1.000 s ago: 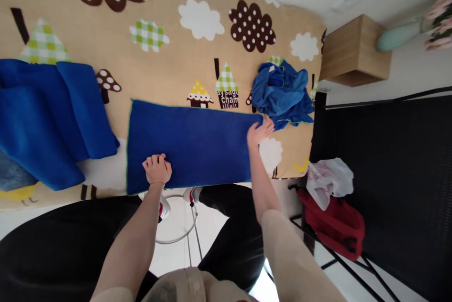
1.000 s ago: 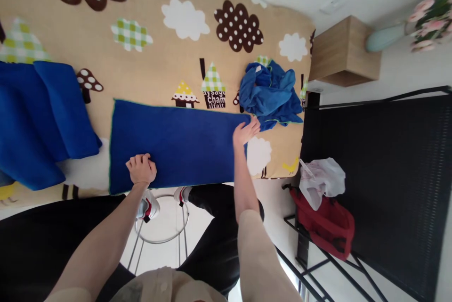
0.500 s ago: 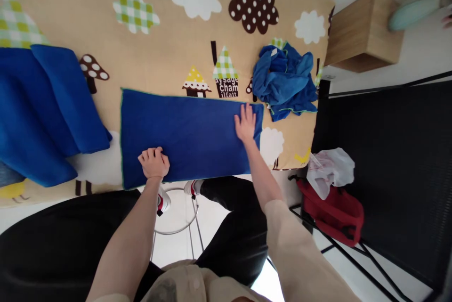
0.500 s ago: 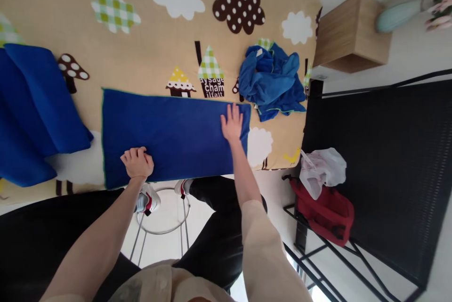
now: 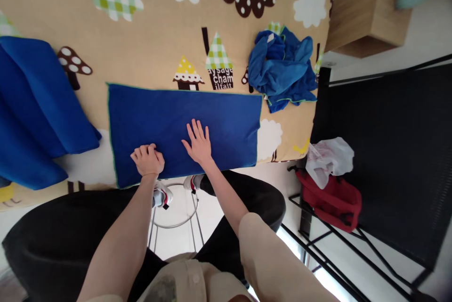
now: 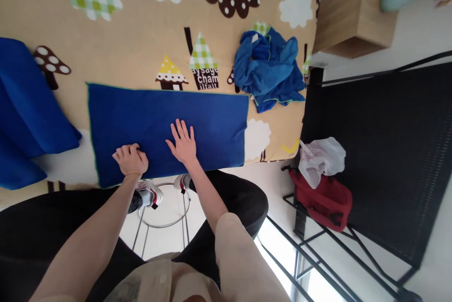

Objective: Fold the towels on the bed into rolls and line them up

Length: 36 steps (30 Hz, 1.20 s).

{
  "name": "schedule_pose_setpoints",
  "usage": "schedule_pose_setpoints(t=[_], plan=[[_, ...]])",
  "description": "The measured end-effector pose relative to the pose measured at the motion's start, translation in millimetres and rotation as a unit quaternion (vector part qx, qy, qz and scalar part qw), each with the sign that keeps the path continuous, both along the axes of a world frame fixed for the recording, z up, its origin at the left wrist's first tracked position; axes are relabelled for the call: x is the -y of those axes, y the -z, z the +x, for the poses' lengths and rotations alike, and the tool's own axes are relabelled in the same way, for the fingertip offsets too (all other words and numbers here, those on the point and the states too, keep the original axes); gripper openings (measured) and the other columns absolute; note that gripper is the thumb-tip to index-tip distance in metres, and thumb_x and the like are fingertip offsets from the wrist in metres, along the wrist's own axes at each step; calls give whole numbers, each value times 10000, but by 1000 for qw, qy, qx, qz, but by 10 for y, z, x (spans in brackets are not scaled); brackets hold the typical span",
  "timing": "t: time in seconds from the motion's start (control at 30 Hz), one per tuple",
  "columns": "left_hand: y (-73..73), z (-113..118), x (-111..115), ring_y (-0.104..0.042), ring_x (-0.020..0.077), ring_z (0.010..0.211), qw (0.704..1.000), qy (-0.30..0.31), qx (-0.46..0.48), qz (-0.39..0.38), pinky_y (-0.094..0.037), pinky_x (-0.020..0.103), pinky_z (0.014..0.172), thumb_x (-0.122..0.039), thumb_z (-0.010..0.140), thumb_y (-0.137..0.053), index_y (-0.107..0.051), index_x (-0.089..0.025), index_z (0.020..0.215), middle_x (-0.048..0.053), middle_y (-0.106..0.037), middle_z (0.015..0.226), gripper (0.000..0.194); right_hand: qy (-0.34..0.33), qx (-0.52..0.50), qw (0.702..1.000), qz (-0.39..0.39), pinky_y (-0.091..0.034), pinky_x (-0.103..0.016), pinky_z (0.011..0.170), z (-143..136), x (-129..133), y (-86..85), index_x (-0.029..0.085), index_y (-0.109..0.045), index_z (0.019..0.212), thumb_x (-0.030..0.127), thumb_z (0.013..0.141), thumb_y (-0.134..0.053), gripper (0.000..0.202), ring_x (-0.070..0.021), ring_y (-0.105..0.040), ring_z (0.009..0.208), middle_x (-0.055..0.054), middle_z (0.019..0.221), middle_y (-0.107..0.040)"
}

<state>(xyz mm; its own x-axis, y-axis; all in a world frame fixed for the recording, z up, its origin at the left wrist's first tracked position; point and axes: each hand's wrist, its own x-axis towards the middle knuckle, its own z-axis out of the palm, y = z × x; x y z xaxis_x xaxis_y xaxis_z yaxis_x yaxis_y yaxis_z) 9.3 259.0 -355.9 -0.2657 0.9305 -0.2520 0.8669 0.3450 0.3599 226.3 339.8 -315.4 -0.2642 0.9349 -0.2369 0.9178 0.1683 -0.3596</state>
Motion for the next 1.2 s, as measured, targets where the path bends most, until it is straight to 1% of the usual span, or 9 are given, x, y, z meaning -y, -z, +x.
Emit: schedule_pose_setpoints(t=[0.07, 0.27, 0.33, 0.43, 0.53, 0.7, 0.8, 1.03, 1.2], plan=[[-14, 6, -9, -509, 441, 1148, 1000, -3, 9, 1, -329, 598, 998, -266, 834, -532, -661, -109, 1107, 231, -600, 1108, 341, 7, 15, 1000, -13, -66, -518, 1336, 230, 93, 37, 207, -319, 1664, 461, 1094, -352, 625, -223, -91, 1650, -74, 1758, -204], [-46, 23, -42, -477, 459, 1194, 999, -20, 42, -2, -307, 636, 1015, -276, 800, -554, -634, -111, 1079, 246, -564, 1146, 334, 215, 124, 969, 13, -99, -511, 1325, 2098, -125, 58, 96, -224, 1678, 364, 1106, -222, 632, -205, -99, 1642, -149, 1752, -193], [-49, 25, -47, -473, 459, 1192, 999, -19, 47, -4, -306, 639, 1015, -278, 805, -552, -633, -109, 1082, 250, -559, 1152, 335, 236, 134, 962, 8, -71, -492, 1328, 2402, -184, 22, 47, -231, 1668, 333, 1104, -198, 633, -203, -112, 1639, -171, 1742, -218], [-45, 24, -45, -471, 455, 1189, 999, -16, 47, -3, -307, 636, 1015, -271, 814, -550, -636, -103, 1097, 253, -554, 1157, 340, 295, 153, 942, 40, -25, -589, 1313, 2119, -186, -14, 57, -258, 1664, 328, 1102, -149, 633, -254, -76, 1647, -172, 1745, -200], [-35, 23, -38, -465, 455, 1198, 999, -11, 39, -5, -306, 635, 1019, -260, 820, -551, -634, -98, 1118, 254, -549, 1161, 349, 298, 139, 942, 66, -54, -652, 1297, 1095, 5, -40, 116, -190, 1692, 369, 1102, -115, 647, -279, 33, 1654, -138, 1769, -103], [-26, 22, -24, -454, 455, 1222, 1000, -1, 19, -5, -311, 632, 1022, -254, 847, -549, -620, -101, 1128, 253, -544, 1174, 328, 24, 23, 997, -65, -48, -540, 1339, -364, 453, -98, 240, -219, 1700, 431, 1104, -255, 627, -225, -6, 1656, -23, 1767, -166], [-27, 22, -19, -433, 445, 1242, 1000, 3, 25, -6, -297, 638, 1034, -247, 872, -549, -601, -69, 1138, 251, -536, 1199, 324, 12, 31, 995, -90, -47, -499, 1343, -82, 545, -71, 258, -296, 1678, 399, 1101, -283, 595, -207, -59, 1654, -9, 1760, -203], [-55, 48, -26, -433, 464, 1267, 999, -10, 52, 0, -304, 667, 1053, -273, 878, -570, -617, -67, 1143, 232, -554, 1220, 338, 310, 163, 935, -56, -123, -541, 1306, 1875, 702, -201, 76, -288, 1653, 258, 1085, -212, 601, -238, -114, 1631, -179, 1740, -219], [-85, 83, -19, -468, 465, 1248, 998, -19, 57, -6, -302, 683, 1070, -269, 856, -554, -656, -108, 1143, 242, -579, 1203, 344, 447, 227, 865, -24, -36, -603, 1285, 1766, 554, -246, 5, -167, 1667, 273, 1102, -99, 629, -300, -26, 1633, -242, 1746, -99]])
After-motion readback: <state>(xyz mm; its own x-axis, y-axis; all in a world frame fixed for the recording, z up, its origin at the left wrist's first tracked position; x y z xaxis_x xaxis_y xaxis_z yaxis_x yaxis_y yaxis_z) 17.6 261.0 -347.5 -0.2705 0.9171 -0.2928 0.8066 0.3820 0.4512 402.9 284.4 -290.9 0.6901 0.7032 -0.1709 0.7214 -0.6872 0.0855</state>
